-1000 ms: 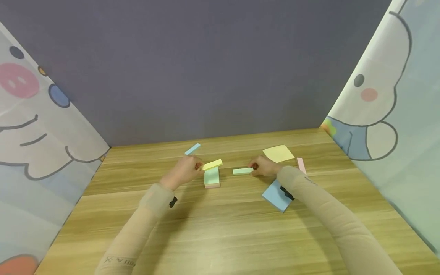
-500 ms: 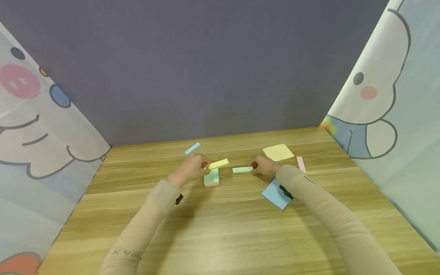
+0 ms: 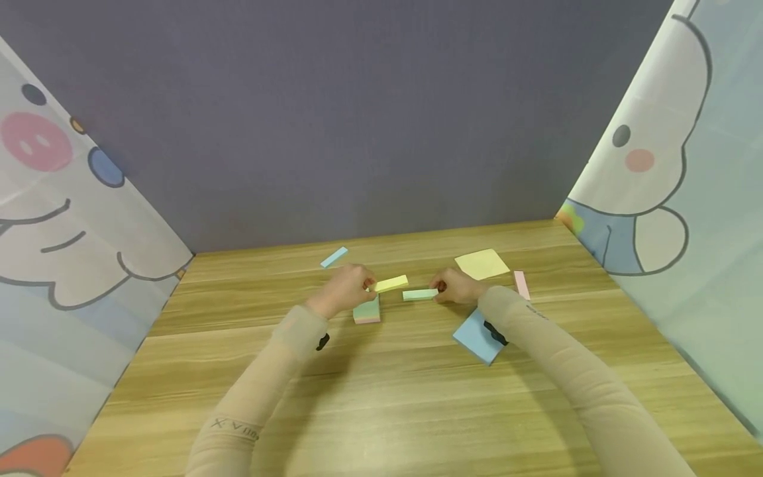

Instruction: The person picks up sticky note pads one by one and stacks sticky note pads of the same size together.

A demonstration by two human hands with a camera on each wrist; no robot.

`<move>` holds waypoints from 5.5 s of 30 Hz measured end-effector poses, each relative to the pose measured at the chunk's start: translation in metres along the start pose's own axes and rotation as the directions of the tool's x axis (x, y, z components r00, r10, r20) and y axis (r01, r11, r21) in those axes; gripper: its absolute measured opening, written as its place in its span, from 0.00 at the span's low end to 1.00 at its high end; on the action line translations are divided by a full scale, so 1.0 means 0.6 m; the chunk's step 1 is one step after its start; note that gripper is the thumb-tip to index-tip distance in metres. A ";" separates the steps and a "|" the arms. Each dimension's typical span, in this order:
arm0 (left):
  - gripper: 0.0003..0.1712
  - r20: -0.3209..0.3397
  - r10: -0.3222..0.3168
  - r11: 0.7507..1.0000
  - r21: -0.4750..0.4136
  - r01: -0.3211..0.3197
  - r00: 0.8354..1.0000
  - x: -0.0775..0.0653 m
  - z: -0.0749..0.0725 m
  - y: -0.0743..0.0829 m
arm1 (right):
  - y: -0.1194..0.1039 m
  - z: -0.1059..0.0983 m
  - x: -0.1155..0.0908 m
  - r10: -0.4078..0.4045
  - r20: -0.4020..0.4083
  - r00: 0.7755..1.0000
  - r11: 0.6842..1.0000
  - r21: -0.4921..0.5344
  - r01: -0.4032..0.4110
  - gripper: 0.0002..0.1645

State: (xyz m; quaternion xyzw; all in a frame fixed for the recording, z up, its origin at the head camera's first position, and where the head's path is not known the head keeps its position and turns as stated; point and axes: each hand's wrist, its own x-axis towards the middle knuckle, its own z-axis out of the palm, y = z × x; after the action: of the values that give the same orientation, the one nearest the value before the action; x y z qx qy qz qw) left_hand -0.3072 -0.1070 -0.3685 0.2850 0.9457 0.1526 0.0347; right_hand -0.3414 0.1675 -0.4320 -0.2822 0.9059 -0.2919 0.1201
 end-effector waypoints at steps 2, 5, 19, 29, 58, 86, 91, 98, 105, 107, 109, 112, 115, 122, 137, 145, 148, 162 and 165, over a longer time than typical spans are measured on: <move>0.15 0.000 0.003 1.000 -0.004 -0.003 1.000 0.002 0.003 0.002 | 0.001 0.001 0.000 0.019 -0.004 1.000 1.000 0.000 -0.019 0.15; 0.15 0.000 0.006 1.000 -0.006 -0.006 1.000 0.004 0.005 0.005 | -0.005 0.002 0.000 0.064 -0.005 0.998 0.998 -0.018 -0.064 0.15; 0.14 0.012 0.011 1.000 -0.004 -0.011 1.000 0.015 0.014 0.013 | -0.007 0.002 0.001 0.074 -0.002 0.997 0.997 -0.026 -0.074 0.16; 0.17 0.035 0.037 0.999 -0.026 -0.036 0.999 0.025 0.022 0.020 | -0.011 0.003 -0.001 0.093 0.009 0.996 0.996 -0.010 -0.093 0.17; 0.20 0.062 0.086 0.996 0.008 -0.087 0.994 0.064 0.018 0.038 | -0.004 0.005 0.003 0.050 -0.008 0.999 0.998 -0.026 -0.050 0.15; 0.13 0.121 0.044 0.992 0.110 -0.058 0.992 0.090 0.025 0.059 | -0.008 -0.001 0.000 0.087 -0.002 0.996 0.995 -0.044 -0.087 0.11; 0.13 0.134 0.039 0.994 0.098 -0.052 0.990 0.092 0.024 0.060 | -0.007 -0.001 0.000 0.095 0.003 0.996 0.995 -0.032 -0.095 0.10; 0.13 0.150 0.017 0.996 0.081 -0.030 0.989 0.094 0.025 0.065 | -0.011 0.000 0.001 0.125 0.003 0.992 0.991 -0.038 -0.125 0.10; 0.13 0.173 -0.003 0.998 0.064 -0.008 0.985 0.095 0.024 0.069 | -0.009 0.002 0.000 0.129 0.009 0.992 0.991 -0.034 -0.129 0.10; 0.13 0.174 -0.004 0.998 0.066 -0.008 0.985 0.095 0.025 0.069 | -0.007 0.004 0.000 0.125 0.007 0.992 0.992 -0.030 -0.125 0.10; 0.12 0.177 -0.002 0.998 0.070 -0.011 0.984 0.095 0.028 0.067 | -0.006 0.006 0.001 0.125 0.005 0.992 0.992 -0.024 -0.124 0.10; 0.11 0.175 -0.003 0.997 0.082 -0.012 0.985 0.096 0.030 0.064 | -0.005 0.008 0.002 0.118 0.010 0.993 0.993 -0.021 -0.118 0.10; 0.11 0.176 -0.002 0.996 0.090 -0.014 0.984 0.096 0.032 0.063 | -0.004 0.007 0.002 0.099 0.015 0.995 0.995 -0.021 -0.099 0.10; 0.11 0.176 0.019 0.993 0.110 -0.039 0.984 0.097 0.033 0.064 | 0.009 0.002 0.004 0.043 0.040 0.998 0.999 0.009 -0.043 0.14; 0.06 0.193 0.023 0.995 0.090 -0.041 0.981 0.101 0.045 0.064 | 0.006 0.009 0.003 0.063 0.018 0.998 0.998 -0.006 -0.063 0.15; 0.08 0.207 0.019 0.994 0.097 -0.040 0.978 0.101 0.046 0.066 | 0.000 0.007 0.001 0.052 0.018 0.998 0.998 -0.026 -0.052 0.17; 0.05 0.219 0.013 0.995 0.097 -0.035 0.976 0.103 0.047 0.066 | -0.001 0.006 0.002 0.050 0.022 0.999 0.998 -0.026 -0.049 0.17; 0.10 0.245 -0.025 0.991 0.131 -0.008 0.969 0.108 0.059 0.064 | -0.003 0.007 0.002 0.083 0.025 0.996 0.996 -0.027 -0.082 0.06; 0.12 0.248 -0.029 0.990 0.142 -0.007 0.968 0.109 0.059 0.064 | -0.005 0.005 0.000 0.090 0.026 0.996 0.996 -0.023 -0.090 0.05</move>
State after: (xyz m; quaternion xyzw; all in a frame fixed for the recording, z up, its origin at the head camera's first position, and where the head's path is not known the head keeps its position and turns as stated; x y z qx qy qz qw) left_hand -0.3359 -0.0311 -0.3891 0.2985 0.9437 0.0478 0.1341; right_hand -0.3388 0.1641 -0.4327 -0.2462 0.9191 -0.2727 0.1424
